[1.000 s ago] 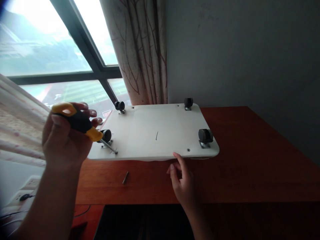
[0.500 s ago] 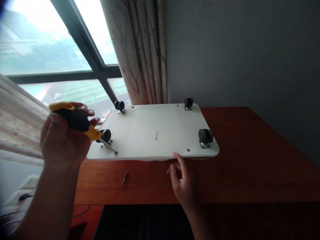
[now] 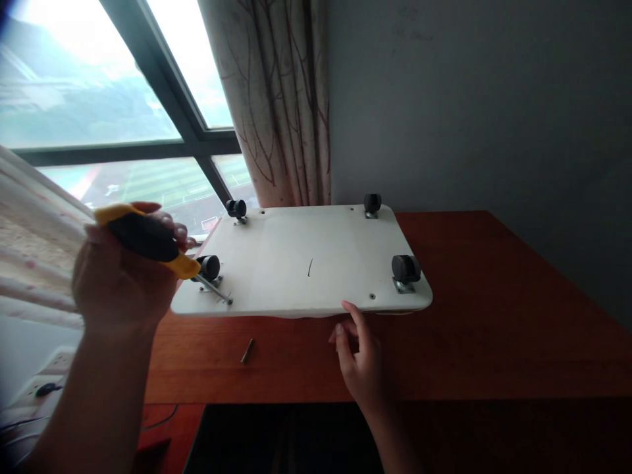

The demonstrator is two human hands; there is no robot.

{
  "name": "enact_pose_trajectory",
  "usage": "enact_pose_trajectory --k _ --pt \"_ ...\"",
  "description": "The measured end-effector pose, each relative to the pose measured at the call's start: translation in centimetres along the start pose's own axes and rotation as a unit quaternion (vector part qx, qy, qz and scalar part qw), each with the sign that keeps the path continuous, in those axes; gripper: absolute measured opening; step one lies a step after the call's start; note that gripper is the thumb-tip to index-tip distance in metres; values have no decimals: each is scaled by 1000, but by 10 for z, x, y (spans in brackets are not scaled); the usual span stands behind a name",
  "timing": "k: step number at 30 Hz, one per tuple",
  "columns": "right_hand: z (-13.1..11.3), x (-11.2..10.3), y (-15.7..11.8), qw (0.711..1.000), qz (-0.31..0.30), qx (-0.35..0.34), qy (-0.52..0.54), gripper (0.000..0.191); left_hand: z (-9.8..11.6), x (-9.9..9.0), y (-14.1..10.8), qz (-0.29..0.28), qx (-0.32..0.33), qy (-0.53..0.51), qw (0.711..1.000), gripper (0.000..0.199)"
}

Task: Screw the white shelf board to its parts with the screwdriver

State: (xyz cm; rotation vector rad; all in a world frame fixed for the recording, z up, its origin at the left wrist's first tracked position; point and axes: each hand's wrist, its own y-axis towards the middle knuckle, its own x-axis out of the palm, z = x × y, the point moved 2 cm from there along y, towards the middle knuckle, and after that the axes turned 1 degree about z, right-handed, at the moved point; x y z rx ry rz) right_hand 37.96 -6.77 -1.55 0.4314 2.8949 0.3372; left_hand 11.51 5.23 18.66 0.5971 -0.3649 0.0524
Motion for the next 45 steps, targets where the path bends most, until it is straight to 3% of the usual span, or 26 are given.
enact_pose_trajectory --k 5,10,16,24,30,45 --pt "-1 0 0 1000 -3 2 -3 47 -2 -1 1 24 -7 -15 1000 35" --pt "-4 0 0 1000 -6 -9 0 47 0 2 -1 -1 48 -6 999 37" --pt "-3 0 0 1000 -7 -9 -6 46 -4 -4 3 -4 -14 -18 1000 49" --pt "-3 0 0 1000 -9 -8 1 47 -4 -1 -2 -39 50 -7 998 33" --pt "-4 0 1 1000 -7 -5 -6 48 -3 0 -1 -22 9 -4 1000 42" --pt "-1 1 0 1000 -3 -6 4 47 0 5 -7 -19 25 52 998 14"
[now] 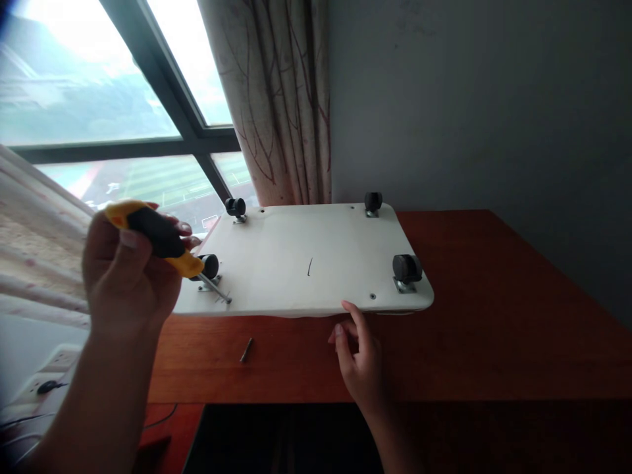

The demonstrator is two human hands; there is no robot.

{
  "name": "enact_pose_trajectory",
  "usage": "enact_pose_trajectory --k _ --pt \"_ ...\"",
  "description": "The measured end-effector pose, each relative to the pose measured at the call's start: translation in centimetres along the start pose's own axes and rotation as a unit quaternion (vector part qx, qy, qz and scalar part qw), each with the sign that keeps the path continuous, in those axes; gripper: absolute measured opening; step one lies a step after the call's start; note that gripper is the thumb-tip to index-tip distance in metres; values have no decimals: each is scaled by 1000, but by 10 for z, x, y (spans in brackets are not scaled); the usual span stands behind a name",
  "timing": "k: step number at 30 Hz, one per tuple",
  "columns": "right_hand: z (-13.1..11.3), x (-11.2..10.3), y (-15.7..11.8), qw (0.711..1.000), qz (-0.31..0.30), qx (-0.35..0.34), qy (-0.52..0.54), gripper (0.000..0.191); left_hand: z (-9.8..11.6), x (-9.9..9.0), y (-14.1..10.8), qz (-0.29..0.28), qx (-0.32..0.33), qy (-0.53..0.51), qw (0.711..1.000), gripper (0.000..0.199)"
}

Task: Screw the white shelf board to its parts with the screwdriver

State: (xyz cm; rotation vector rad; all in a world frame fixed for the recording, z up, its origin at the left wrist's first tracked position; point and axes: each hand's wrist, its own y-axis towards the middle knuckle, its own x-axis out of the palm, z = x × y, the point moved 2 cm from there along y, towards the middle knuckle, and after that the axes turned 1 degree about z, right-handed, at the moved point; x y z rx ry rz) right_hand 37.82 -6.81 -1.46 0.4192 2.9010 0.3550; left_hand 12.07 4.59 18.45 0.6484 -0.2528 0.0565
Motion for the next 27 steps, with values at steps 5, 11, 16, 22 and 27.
enact_pose_trajectory --k 5,11,16,22,27 --pt "-3 -1 1 1000 1 -5 -12 47 -3 -6 4 -3 4 -23 1000 37" --pt "-3 -1 1 1000 1 -1 -8 48 -6 -18 8 -54 -48 -101 992 45" --pt "-3 -1 0 1000 -6 10 -9 49 -9 -26 10 -73 -97 -165 979 49" --pt "-3 -1 0 1000 -4 6 -5 49 -11 -31 11 -71 -101 -169 978 51" --pt "-1 -1 0 1000 4 9 -2 47 -10 -31 11 -62 -104 -159 980 45"
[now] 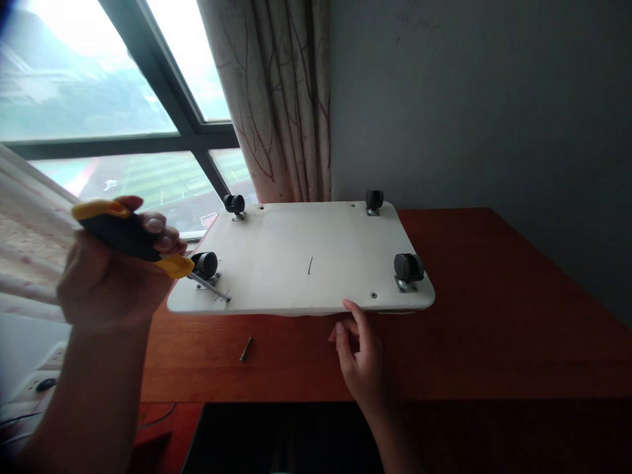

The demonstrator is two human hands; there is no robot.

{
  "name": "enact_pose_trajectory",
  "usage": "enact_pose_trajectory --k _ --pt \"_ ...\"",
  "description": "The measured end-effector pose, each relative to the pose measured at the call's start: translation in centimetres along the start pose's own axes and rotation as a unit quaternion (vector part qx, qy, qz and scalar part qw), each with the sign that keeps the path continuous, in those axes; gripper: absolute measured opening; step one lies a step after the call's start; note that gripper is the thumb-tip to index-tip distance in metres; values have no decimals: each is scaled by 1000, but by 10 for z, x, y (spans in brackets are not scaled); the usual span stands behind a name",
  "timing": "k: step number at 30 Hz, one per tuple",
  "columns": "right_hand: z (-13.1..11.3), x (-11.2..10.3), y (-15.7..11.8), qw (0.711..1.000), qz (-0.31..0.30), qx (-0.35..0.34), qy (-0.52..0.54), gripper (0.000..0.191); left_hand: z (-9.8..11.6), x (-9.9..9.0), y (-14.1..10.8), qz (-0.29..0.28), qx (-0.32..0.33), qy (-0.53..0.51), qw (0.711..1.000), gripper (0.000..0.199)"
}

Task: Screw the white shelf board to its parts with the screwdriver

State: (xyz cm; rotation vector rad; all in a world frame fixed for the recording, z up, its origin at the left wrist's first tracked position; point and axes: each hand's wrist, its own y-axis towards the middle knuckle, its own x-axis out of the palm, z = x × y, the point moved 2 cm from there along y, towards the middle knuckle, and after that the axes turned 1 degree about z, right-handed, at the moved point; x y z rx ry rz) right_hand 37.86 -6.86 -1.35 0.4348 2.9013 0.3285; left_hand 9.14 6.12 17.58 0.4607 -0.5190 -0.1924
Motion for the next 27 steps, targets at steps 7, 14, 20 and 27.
enact_pose_trajectory --k 7,14,20,27 --pt "-1 -1 1 1000 15 3 -4 44 -1 14 4 -1 -4 25 1000 46" --pt "-3 1 0 997 -1 13 70 48 1 24 4 31 1 90 995 37" --pt "-6 -1 -1 994 -17 26 104 50 1 20 4 19 -14 81 996 35" --pt "-12 11 -4 982 -90 36 162 56 1 18 8 0 -24 -12 1000 46"
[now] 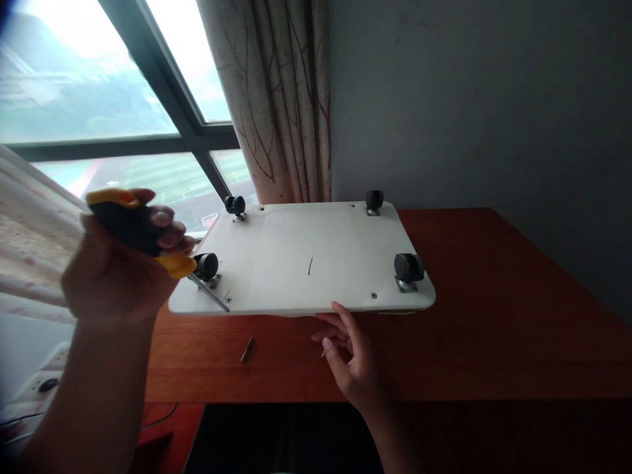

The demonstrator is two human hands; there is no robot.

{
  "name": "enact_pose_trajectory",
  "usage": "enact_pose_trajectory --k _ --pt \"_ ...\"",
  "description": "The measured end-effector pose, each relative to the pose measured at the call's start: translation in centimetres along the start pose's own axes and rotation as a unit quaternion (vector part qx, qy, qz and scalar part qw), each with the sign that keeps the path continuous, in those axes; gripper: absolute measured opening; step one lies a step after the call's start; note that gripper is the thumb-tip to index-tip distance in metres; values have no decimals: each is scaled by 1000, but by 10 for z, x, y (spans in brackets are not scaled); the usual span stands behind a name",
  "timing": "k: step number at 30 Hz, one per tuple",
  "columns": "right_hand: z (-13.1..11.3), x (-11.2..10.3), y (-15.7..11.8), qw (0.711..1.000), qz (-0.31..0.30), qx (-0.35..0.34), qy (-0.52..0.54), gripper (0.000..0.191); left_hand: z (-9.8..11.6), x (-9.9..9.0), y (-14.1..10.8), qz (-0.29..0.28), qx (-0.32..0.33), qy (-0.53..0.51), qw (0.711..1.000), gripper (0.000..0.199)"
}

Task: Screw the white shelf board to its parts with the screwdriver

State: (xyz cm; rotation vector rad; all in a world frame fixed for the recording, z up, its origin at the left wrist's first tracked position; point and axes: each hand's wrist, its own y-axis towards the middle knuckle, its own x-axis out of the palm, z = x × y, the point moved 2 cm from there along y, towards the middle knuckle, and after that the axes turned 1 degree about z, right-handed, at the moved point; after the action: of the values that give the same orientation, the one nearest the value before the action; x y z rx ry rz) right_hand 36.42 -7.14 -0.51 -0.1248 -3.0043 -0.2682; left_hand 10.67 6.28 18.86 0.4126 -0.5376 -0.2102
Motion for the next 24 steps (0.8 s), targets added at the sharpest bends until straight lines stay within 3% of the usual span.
enact_pose_trajectory --k 6,13,19,24 --pt "-1 20 6 998 -57 8 31 56 4 2 -1 40 62 40 996 47" --pt "-4 16 6 998 -61 0 -5 54 3 -1 -7 65 84 50 993 35" --pt "-4 17 5 998 -64 -4 -20 55 -4 -2 -10 76 92 54 991 40" --pt "-5 17 4 998 -63 -5 -29 55 -3 2 -14 48 94 67 992 44"
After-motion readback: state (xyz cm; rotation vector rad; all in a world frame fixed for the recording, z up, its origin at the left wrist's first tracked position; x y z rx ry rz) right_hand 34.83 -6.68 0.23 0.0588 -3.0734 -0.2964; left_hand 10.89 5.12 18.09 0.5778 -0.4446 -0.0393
